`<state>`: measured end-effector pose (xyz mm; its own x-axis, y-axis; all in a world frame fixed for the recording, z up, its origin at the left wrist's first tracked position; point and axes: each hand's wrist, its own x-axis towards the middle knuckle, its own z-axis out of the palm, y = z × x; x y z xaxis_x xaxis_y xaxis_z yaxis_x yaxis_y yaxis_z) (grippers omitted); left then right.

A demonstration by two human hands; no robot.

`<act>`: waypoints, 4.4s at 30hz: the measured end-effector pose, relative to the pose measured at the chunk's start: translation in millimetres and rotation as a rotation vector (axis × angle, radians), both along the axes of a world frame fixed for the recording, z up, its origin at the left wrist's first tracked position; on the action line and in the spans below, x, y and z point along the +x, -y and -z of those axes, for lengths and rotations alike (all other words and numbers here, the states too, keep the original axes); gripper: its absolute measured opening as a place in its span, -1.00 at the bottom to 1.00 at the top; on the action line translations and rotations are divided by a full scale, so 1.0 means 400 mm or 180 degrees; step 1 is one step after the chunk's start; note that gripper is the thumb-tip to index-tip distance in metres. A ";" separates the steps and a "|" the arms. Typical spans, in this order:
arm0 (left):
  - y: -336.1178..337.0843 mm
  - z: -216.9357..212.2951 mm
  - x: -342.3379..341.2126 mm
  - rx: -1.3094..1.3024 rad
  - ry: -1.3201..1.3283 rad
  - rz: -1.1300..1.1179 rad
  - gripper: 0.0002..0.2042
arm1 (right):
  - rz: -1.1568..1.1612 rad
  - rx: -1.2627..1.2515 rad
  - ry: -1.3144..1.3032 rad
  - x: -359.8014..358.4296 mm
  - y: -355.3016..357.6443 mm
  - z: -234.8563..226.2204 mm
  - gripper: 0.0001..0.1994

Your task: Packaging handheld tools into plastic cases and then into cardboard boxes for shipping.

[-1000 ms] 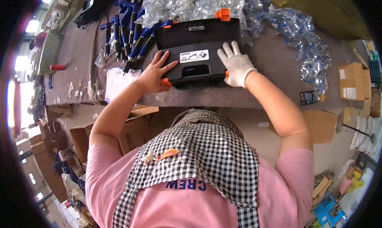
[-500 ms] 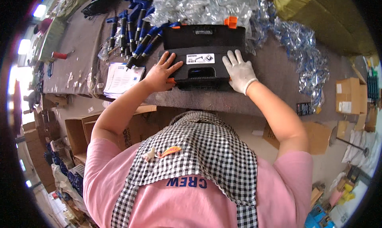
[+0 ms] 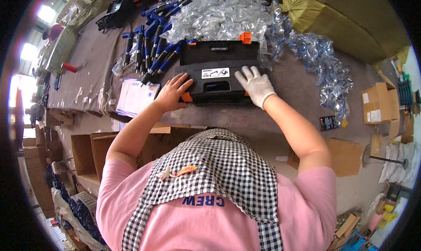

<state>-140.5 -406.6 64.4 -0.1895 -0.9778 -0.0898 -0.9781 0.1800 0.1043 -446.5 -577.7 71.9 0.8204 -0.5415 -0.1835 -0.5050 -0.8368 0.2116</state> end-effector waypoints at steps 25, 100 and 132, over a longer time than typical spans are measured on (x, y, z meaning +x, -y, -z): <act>-0.017 0.036 0.023 -0.1320 -0.0204 0.0964 -0.34 | -0.1415 0.0038 0.1482 -0.039 0.018 0.017 -0.43; 0.001 0.008 0.002 -0.0132 -0.0295 -0.0147 -0.05 | -0.0542 0.0615 0.0717 0.188 -0.158 0.036 -0.57; 0.308 -0.129 -0.146 0.0349 -0.1568 -0.0117 -0.41 | -0.0863 0.0430 0.2145 0.176 0.027 -0.108 -0.82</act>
<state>-199.0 -529.9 116.1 -0.2007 -0.9745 -0.1008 -0.8135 0.1084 0.5714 -376.2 -588.5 115.3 0.8805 -0.3121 0.3568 -0.2608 -0.9475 -0.1853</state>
